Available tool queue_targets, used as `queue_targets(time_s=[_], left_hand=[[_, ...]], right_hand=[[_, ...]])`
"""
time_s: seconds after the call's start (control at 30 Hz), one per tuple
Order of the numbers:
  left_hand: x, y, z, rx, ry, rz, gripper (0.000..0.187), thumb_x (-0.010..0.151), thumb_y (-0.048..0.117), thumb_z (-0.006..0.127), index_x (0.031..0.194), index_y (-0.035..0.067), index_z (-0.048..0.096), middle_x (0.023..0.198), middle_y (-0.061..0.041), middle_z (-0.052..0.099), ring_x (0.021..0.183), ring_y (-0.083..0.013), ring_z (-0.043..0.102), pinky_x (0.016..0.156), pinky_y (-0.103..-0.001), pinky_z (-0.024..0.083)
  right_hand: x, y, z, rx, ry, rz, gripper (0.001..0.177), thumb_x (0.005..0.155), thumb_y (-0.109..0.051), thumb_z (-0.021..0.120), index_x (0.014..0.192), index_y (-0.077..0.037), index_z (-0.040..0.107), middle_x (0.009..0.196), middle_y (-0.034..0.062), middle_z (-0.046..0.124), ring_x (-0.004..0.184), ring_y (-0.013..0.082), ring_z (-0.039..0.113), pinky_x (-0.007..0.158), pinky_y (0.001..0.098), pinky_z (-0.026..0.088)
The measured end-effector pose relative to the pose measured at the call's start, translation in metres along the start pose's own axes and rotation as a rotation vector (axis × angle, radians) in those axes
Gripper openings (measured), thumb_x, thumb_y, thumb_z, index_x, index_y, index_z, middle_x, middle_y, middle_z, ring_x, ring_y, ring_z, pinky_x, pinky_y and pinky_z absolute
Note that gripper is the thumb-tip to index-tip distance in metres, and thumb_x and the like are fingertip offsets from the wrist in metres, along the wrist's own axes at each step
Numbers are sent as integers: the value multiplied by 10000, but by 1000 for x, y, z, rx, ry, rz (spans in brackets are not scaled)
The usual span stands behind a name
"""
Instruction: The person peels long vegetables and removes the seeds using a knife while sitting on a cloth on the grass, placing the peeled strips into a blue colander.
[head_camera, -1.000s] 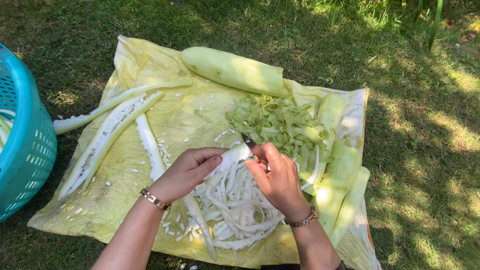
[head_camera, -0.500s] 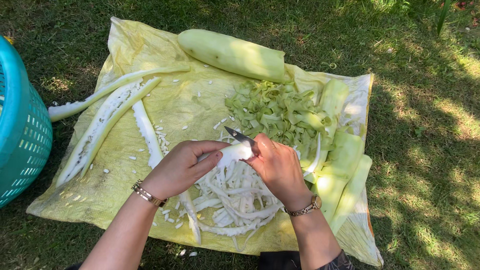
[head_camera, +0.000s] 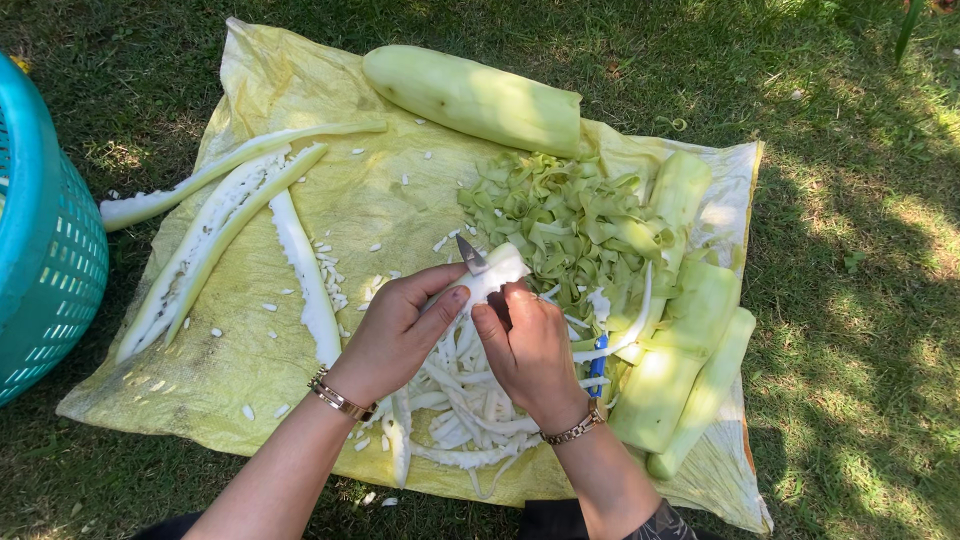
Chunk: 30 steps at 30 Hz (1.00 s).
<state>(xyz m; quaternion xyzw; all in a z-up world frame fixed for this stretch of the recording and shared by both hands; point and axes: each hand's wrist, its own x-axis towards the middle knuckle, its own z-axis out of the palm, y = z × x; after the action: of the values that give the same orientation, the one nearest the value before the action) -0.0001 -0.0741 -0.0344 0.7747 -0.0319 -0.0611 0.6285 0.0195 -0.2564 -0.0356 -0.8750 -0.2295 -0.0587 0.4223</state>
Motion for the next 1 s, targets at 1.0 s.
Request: queue_targets(time_s=[1.0], left_hand=[[-5, -16, 15, 134, -54, 229, 971, 993, 788, 270, 1574, 9, 251, 1407, -270, 535, 1301, -352, 552, 1055, -397, 446]], right_hand=[[-4, 8, 33, 608, 100, 431, 220, 928, -213, 741, 979, -35, 624, 804, -1, 662, 678, 82, 584, 601, 259, 484]])
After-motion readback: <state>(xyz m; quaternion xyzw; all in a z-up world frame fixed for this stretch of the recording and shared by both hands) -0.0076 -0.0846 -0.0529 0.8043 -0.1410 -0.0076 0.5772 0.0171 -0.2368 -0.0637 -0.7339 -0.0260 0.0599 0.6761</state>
